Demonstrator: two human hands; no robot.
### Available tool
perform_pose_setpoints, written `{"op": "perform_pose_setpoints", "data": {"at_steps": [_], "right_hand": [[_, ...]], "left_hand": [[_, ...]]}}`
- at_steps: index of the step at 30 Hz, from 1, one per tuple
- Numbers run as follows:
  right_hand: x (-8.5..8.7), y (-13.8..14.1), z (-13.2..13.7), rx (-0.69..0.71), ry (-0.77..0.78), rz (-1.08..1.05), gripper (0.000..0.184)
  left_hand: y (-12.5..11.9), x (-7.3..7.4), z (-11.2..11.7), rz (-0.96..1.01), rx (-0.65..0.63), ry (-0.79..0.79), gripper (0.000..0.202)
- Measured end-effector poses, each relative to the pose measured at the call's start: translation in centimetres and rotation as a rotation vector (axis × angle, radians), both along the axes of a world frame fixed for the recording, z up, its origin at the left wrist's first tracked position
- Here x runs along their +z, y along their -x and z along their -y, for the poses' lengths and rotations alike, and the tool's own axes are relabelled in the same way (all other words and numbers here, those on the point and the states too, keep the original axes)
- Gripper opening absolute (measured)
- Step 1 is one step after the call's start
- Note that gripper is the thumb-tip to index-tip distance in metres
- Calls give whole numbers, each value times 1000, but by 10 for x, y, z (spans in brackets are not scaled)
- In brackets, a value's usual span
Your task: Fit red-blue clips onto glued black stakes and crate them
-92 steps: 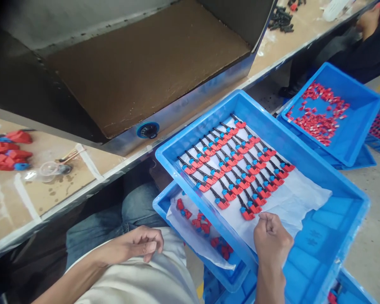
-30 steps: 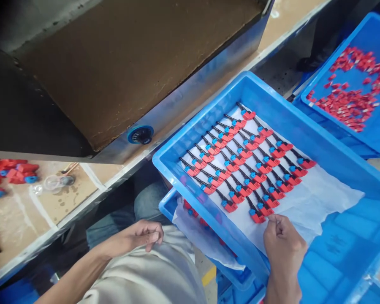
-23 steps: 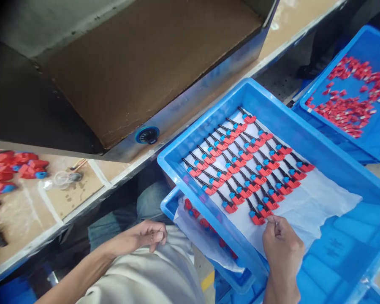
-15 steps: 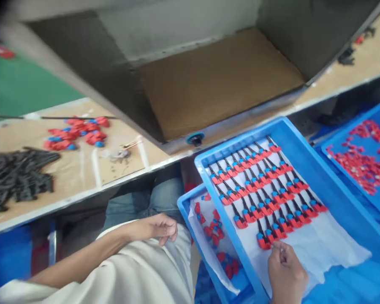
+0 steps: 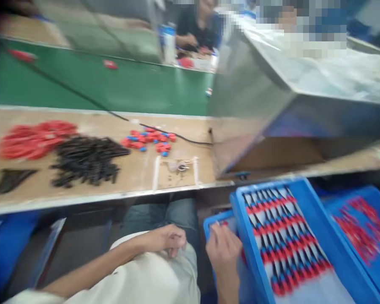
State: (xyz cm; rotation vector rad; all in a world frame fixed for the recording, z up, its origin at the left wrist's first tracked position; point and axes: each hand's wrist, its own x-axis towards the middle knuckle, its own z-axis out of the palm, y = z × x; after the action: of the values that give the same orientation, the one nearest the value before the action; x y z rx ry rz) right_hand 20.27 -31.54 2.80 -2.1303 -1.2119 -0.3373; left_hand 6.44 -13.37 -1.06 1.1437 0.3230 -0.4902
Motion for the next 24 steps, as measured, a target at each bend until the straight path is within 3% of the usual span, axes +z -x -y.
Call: {"op": "perform_pose_setpoints", "data": {"at_steps": [1, 4, 8, 13, 18, 24], "right_hand": [[4, 6, -13, 86, -42, 55, 14], [14, 11, -36, 29, -66, 98, 19], [12, 16, -32, -40, -110, 56, 18], [-6, 20, -18, -40, -156, -45, 19], [-17, 20, -25, 33, -143, -120, 22], [-22, 16, -44, 201, -67, -149, 26]], "left_hand": [[9, 0, -6, 0, 14, -8, 66], [24, -4, -23, -26, -8, -1, 65], [26, -14, -27, -84, -1, 11, 64], [7, -13, -18, -142, 33, 8, 62], [-20, -7, 3, -155, 32, 23, 60], [-33, -6, 18, -183, 120, -84, 28]]}}
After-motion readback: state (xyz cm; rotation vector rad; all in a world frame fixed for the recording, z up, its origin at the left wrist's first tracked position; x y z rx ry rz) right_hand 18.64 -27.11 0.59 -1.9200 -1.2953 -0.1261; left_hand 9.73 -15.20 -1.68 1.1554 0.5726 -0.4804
